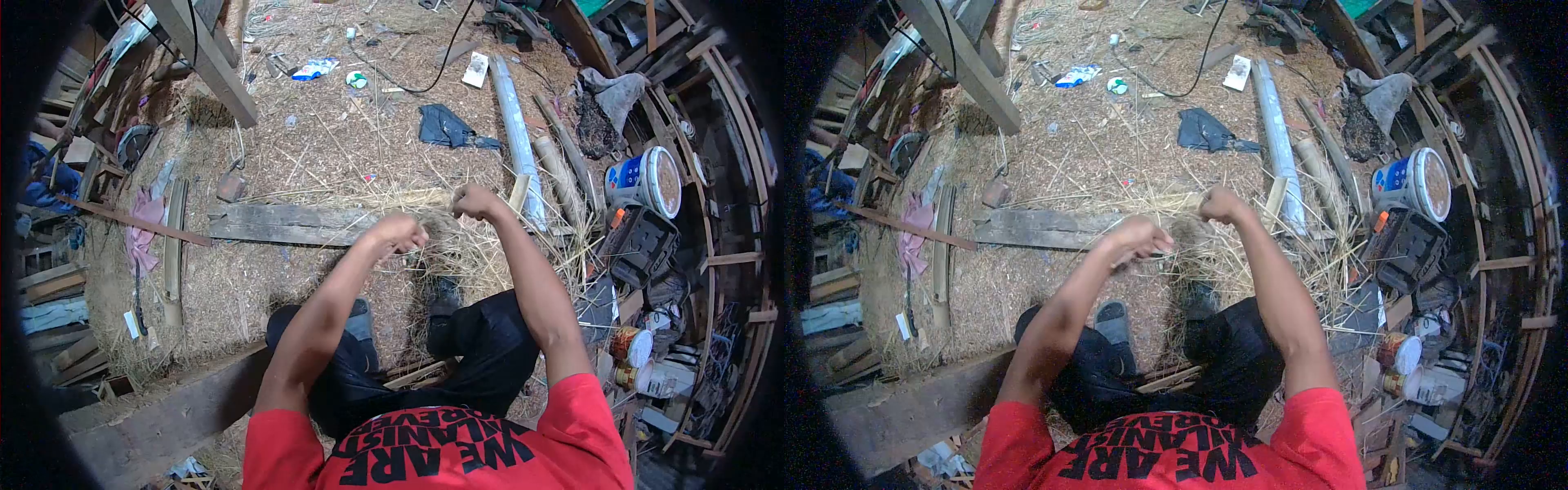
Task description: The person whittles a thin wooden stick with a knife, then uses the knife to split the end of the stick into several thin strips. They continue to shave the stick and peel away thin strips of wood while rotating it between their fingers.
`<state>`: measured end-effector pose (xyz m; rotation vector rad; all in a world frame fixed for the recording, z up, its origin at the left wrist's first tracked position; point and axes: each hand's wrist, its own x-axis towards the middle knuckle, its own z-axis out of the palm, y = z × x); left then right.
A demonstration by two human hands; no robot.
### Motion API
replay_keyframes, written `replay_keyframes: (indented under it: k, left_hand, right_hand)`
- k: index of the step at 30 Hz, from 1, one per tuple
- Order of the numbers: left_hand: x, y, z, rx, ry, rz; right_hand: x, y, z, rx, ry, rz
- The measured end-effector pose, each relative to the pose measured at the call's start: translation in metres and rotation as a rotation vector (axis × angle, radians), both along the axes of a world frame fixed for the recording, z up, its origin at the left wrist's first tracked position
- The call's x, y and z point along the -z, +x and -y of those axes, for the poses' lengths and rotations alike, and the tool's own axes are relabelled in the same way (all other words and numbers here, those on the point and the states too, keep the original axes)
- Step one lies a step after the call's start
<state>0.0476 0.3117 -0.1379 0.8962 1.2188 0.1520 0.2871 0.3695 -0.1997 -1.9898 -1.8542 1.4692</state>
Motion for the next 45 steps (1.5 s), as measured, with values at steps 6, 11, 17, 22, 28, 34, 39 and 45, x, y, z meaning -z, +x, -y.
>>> replay_keyframes:
  k: [6, 11, 17, 22, 28, 34, 39, 45]
  left_hand:
    - [-0.078, -0.053, 0.01, -0.173, 0.313, 0.157]
    - [-0.09, -0.062, 0.014, -0.437, 0.516, 0.267]
    - [-0.088, -0.035, 0.01, -0.456, 0.642, 0.318]
    - [-0.1, -0.018, 0.023, -0.379, 0.696, 0.345]
    - [-0.09, -0.003, 0.055, -0.165, 0.494, 0.374]
    - [-0.103, -0.023, 0.07, -0.119, 0.28, 0.554]
    - [-0.123, -0.023, 0.081, -0.114, 0.133, 0.727]
    - [-0.121, -0.021, 0.067, -0.386, 0.063, 0.92]
  right_hand:
    - [0.017, 0.049, -0.022, 0.546, 0.653, -0.118]
    - [-0.04, 0.026, 0.009, 0.244, 0.157, -0.131]
    - [-0.13, -0.029, 0.054, 0.398, 0.513, -0.338]
    - [-0.164, -0.073, 0.079, 0.62, 0.549, -0.642]
    - [-0.148, -0.075, 0.056, 0.711, 0.473, -0.84]
    - [-0.148, -0.047, 0.027, 0.888, 0.619, -0.864]
    - [-0.147, -0.028, 0.022, 0.836, 0.567, -0.773]
    - [-0.156, -0.064, 0.053, 0.424, 1.027, -0.428]
